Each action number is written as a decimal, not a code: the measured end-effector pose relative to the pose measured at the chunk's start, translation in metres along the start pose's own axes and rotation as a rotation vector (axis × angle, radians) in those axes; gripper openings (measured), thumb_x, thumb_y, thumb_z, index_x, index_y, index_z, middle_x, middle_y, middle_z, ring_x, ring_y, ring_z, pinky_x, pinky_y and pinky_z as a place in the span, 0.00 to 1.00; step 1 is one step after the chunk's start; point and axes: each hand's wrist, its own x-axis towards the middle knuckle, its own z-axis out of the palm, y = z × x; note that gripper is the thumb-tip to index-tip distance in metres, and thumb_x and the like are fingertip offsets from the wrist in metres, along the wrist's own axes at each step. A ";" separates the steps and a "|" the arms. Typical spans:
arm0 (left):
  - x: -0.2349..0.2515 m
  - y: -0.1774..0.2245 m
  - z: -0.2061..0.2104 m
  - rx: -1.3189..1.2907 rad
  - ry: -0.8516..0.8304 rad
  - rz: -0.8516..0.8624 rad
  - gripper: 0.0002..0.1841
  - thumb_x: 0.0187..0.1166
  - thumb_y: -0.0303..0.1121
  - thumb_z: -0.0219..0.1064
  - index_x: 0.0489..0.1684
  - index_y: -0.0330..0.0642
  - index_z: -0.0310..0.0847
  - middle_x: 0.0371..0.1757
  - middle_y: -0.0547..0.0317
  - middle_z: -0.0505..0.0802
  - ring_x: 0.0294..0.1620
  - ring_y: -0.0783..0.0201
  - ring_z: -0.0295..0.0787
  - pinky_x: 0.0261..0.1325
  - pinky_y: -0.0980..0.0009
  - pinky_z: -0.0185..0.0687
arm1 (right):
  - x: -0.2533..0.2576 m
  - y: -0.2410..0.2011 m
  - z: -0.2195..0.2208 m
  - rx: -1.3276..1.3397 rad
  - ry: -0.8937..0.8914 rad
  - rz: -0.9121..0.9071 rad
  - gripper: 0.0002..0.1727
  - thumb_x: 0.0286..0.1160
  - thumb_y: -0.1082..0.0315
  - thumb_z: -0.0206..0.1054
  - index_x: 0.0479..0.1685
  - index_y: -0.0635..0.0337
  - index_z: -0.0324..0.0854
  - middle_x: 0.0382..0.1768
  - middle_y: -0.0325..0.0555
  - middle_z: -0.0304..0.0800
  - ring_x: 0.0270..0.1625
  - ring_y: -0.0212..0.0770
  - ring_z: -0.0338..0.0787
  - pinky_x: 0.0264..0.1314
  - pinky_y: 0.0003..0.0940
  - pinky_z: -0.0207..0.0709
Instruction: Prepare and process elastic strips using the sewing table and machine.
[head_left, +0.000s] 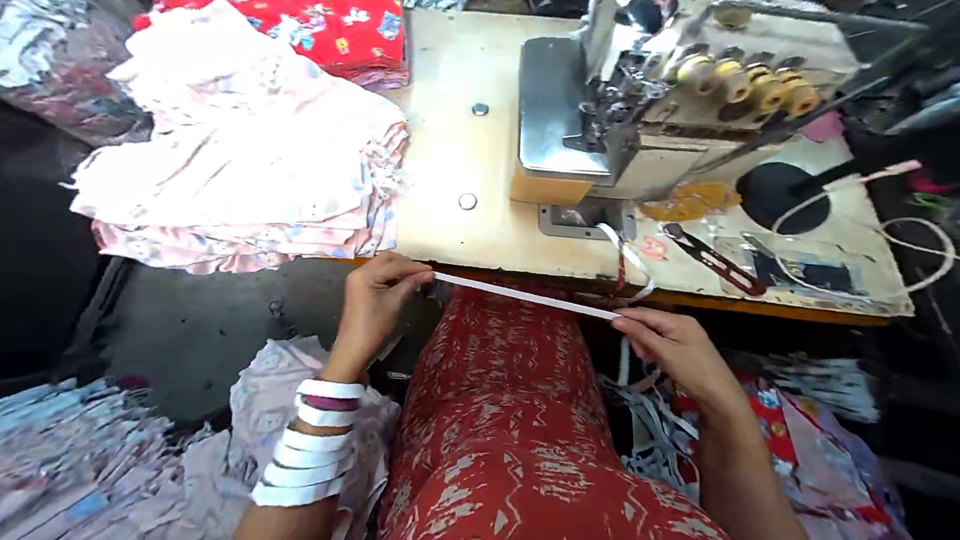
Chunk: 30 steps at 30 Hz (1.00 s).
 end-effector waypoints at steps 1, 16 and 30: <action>-0.002 -0.004 0.007 0.000 -0.012 -0.031 0.04 0.73 0.25 0.75 0.40 0.34 0.93 0.44 0.55 0.93 0.43 0.72 0.89 0.50 0.75 0.86 | 0.001 0.002 0.002 0.007 0.027 0.003 0.13 0.84 0.65 0.63 0.50 0.66 0.89 0.20 0.25 0.80 0.20 0.14 0.73 0.24 0.11 0.68; 0.003 -0.043 0.067 0.276 0.294 0.124 0.14 0.69 0.37 0.80 0.34 0.33 0.87 0.35 0.46 0.90 0.43 0.47 0.84 0.51 0.50 0.73 | 0.028 0.019 0.021 -0.217 0.350 -0.074 0.14 0.81 0.66 0.67 0.46 0.73 0.86 0.34 0.48 0.89 0.28 0.18 0.81 0.34 0.11 0.75; 0.004 -0.054 0.064 0.335 0.363 0.072 0.18 0.65 0.47 0.81 0.33 0.41 0.86 0.45 0.48 0.88 0.54 0.48 0.79 0.63 0.46 0.58 | 0.034 0.020 0.021 -0.164 0.369 -0.037 0.16 0.79 0.63 0.69 0.48 0.71 0.83 0.25 0.34 0.81 0.24 0.13 0.75 0.29 0.09 0.69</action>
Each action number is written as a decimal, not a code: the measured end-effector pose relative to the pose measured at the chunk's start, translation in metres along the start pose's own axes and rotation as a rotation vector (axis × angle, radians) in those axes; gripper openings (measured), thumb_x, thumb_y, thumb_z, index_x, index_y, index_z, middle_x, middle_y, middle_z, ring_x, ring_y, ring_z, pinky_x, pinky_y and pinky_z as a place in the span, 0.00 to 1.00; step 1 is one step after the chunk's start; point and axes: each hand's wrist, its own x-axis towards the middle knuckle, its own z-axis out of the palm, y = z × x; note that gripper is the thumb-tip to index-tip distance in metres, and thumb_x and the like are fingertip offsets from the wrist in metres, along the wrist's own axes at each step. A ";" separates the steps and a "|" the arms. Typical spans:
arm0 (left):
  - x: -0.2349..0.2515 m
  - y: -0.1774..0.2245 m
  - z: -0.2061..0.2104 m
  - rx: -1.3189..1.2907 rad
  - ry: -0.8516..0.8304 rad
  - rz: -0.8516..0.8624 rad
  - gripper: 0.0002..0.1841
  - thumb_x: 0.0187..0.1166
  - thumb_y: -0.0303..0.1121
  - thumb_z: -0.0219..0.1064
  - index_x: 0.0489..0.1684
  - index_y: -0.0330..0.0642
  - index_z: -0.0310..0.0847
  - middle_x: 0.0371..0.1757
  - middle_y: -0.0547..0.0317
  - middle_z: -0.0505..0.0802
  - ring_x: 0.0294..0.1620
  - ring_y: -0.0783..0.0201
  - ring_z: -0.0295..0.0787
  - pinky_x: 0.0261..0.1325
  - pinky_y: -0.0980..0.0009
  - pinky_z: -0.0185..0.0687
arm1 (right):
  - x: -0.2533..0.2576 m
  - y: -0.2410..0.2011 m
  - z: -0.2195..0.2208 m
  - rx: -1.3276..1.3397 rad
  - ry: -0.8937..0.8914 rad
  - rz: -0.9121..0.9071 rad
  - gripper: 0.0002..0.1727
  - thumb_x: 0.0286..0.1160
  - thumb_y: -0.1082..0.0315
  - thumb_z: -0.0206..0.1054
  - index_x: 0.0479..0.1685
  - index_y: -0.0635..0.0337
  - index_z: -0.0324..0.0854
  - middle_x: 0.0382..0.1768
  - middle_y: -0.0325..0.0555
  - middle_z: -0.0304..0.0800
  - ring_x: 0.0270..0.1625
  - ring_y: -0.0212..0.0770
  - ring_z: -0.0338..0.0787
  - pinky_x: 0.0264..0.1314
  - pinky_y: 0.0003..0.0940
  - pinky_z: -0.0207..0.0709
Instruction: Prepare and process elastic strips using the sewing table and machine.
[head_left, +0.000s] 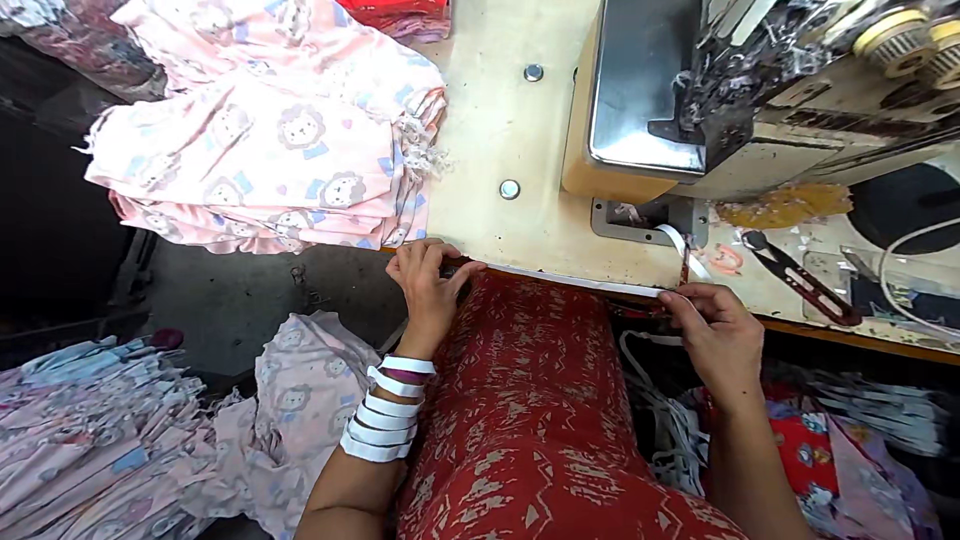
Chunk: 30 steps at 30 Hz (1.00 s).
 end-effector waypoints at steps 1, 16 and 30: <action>0.000 0.000 0.000 -0.002 -0.004 0.001 0.18 0.66 0.47 0.81 0.33 0.41 0.85 0.45 0.48 0.88 0.55 0.48 0.79 0.64 0.45 0.58 | -0.001 0.001 -0.002 0.017 -0.012 0.002 0.16 0.78 0.63 0.70 0.49 0.71 0.83 0.24 0.32 0.80 0.24 0.13 0.75 0.29 0.09 0.69; 0.009 0.007 -0.008 0.048 -0.119 -0.004 0.26 0.66 0.50 0.79 0.39 0.30 0.86 0.49 0.32 0.89 0.60 0.28 0.79 0.67 0.25 0.51 | -0.023 0.041 -0.084 -0.022 -0.005 0.299 0.11 0.82 0.69 0.67 0.50 0.69 0.89 0.37 0.46 0.93 0.36 0.26 0.88 0.44 0.23 0.83; 0.012 0.014 -0.010 0.085 -0.122 0.004 0.27 0.64 0.51 0.78 0.37 0.29 0.87 0.42 0.34 0.88 0.54 0.33 0.79 0.65 0.31 0.53 | -0.015 0.054 -0.056 0.002 0.373 0.244 0.11 0.74 0.65 0.75 0.43 0.67 0.89 0.33 0.48 0.91 0.31 0.29 0.86 0.40 0.25 0.80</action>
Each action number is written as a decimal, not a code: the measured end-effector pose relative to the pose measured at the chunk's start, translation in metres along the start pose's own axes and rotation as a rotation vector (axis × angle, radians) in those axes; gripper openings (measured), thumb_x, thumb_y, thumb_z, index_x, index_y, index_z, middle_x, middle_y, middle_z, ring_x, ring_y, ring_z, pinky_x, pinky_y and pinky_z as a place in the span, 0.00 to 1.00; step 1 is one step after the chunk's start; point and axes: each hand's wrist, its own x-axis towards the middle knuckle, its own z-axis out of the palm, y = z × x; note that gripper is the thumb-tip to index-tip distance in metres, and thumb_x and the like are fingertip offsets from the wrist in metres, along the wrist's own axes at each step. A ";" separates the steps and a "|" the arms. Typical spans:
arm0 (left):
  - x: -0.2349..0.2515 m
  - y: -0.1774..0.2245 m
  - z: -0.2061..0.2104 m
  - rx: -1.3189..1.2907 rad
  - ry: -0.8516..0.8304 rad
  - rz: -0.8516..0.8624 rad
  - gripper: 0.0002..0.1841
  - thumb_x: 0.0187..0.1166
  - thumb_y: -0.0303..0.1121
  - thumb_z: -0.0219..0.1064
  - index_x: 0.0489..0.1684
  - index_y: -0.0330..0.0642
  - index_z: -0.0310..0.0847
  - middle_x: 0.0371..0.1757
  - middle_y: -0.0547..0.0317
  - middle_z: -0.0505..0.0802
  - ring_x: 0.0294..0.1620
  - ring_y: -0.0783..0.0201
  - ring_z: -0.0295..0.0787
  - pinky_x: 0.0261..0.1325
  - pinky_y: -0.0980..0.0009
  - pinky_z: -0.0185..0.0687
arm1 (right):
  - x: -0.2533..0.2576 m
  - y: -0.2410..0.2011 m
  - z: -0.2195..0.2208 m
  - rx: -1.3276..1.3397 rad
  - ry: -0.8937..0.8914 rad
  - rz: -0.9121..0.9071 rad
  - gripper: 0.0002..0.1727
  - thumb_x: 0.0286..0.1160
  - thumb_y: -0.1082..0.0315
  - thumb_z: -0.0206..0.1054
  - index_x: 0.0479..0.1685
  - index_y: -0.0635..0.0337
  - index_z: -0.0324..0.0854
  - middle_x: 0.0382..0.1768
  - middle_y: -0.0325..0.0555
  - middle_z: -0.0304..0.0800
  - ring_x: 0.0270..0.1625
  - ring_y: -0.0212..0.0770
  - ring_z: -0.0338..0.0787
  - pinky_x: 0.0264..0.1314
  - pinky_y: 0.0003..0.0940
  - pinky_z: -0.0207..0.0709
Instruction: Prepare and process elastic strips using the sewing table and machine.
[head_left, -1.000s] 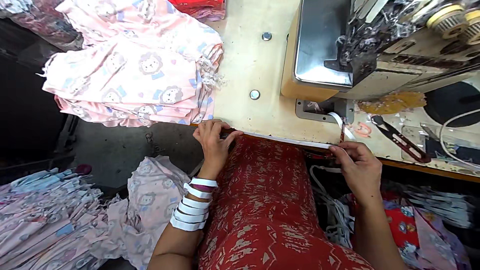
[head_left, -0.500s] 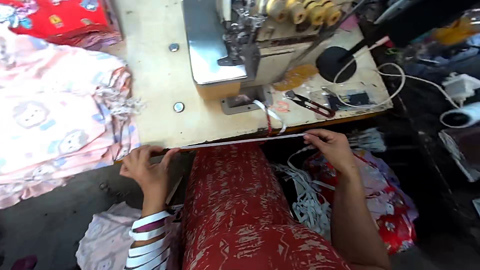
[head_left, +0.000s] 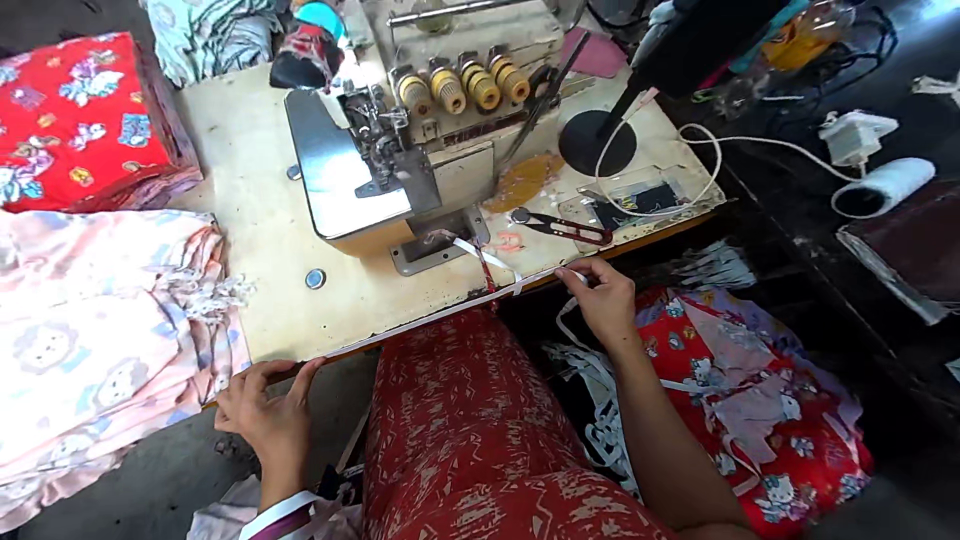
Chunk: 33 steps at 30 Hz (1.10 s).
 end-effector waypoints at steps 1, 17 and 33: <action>0.000 0.001 0.000 -0.001 0.003 0.000 0.26 0.63 0.50 0.79 0.37 0.29 0.87 0.43 0.34 0.88 0.54 0.34 0.79 0.64 0.31 0.53 | 0.000 0.000 -0.001 -0.001 0.002 -0.006 0.11 0.74 0.65 0.75 0.43 0.67 0.89 0.32 0.47 0.91 0.31 0.28 0.85 0.39 0.24 0.79; -0.001 0.001 -0.002 0.023 -0.024 0.001 0.27 0.66 0.50 0.77 0.38 0.27 0.87 0.45 0.30 0.88 0.55 0.30 0.79 0.65 0.30 0.56 | -0.007 0.003 0.009 0.048 -0.002 -0.183 0.13 0.78 0.71 0.67 0.51 0.72 0.90 0.40 0.58 0.94 0.35 0.38 0.93 0.43 0.28 0.86; -0.001 0.000 -0.001 0.022 -0.025 -0.002 0.27 0.66 0.50 0.76 0.38 0.26 0.85 0.43 0.32 0.87 0.54 0.33 0.78 0.64 0.33 0.56 | -0.005 0.011 0.014 0.092 0.018 -0.295 0.12 0.76 0.71 0.70 0.50 0.70 0.92 0.41 0.57 0.94 0.36 0.37 0.94 0.45 0.23 0.87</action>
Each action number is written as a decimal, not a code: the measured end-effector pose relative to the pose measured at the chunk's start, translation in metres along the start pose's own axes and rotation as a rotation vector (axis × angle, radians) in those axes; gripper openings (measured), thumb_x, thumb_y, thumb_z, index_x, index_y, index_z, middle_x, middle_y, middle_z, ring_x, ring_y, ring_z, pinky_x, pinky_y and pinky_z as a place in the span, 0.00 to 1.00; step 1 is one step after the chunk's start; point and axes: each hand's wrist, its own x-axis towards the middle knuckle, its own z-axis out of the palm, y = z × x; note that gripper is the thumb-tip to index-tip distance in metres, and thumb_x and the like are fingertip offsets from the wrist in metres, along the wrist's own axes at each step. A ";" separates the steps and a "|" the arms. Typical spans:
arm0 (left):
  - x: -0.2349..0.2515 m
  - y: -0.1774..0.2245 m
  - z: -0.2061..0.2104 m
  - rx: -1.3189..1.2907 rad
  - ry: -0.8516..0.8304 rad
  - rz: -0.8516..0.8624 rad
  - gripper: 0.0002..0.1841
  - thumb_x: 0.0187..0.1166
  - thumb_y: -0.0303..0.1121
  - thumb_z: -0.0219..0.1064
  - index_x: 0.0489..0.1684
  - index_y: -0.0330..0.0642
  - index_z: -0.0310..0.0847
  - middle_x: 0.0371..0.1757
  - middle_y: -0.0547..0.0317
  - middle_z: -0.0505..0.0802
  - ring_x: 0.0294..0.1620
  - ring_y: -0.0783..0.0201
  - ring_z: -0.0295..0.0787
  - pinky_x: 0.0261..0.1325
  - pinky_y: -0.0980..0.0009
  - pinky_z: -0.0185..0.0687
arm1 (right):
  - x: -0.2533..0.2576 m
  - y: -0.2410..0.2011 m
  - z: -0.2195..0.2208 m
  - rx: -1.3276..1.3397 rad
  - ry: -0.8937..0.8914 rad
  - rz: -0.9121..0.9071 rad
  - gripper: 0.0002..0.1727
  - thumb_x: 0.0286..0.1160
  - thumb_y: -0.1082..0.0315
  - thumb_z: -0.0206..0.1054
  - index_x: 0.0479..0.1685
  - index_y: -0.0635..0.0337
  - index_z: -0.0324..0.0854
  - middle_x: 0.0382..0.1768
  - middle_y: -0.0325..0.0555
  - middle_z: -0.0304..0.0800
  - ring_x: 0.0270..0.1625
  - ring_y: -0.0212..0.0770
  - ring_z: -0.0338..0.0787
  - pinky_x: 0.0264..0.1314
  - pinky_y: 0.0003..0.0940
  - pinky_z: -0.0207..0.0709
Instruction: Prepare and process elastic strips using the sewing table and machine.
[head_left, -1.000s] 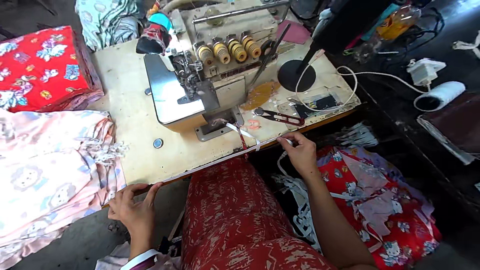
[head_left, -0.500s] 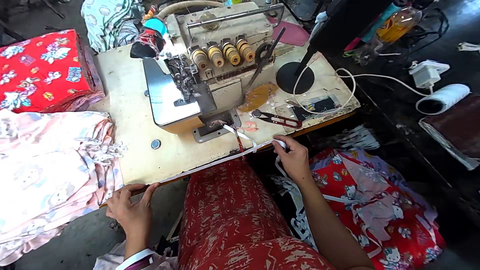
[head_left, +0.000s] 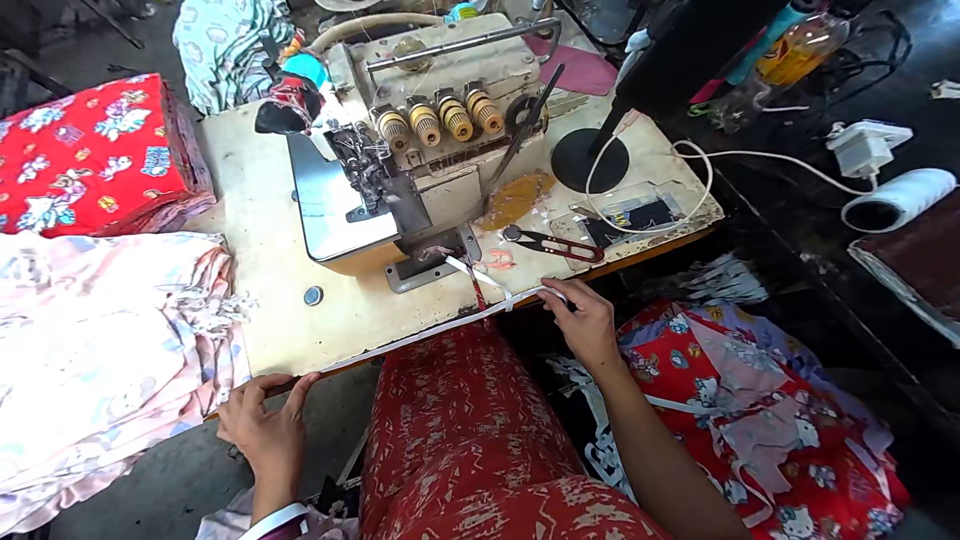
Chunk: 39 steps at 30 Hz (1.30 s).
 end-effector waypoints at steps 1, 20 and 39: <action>0.000 0.000 0.000 0.004 0.002 0.004 0.27 0.66 0.50 0.76 0.38 0.26 0.86 0.43 0.33 0.87 0.54 0.33 0.78 0.63 0.33 0.57 | 0.000 0.000 0.000 -0.004 0.005 0.001 0.12 0.76 0.71 0.70 0.50 0.71 0.91 0.41 0.58 0.94 0.37 0.38 0.94 0.45 0.25 0.87; -0.006 0.006 -0.002 -0.011 0.037 0.063 0.23 0.71 0.45 0.74 0.51 0.31 0.91 0.50 0.25 0.88 0.58 0.22 0.79 0.63 0.22 0.52 | -0.010 -0.009 0.006 0.002 0.059 0.225 0.12 0.74 0.68 0.72 0.45 0.71 0.90 0.40 0.54 0.93 0.35 0.32 0.90 0.43 0.25 0.85; 0.009 0.071 -0.053 -1.250 -0.691 -0.217 0.12 0.80 0.23 0.58 0.42 0.42 0.91 0.31 0.70 0.96 0.29 0.74 0.93 0.40 0.75 0.91 | 0.038 -0.126 -0.023 0.053 -0.510 0.206 0.09 0.77 0.71 0.70 0.48 0.68 0.89 0.33 0.40 0.90 0.25 0.21 0.77 0.29 0.21 0.73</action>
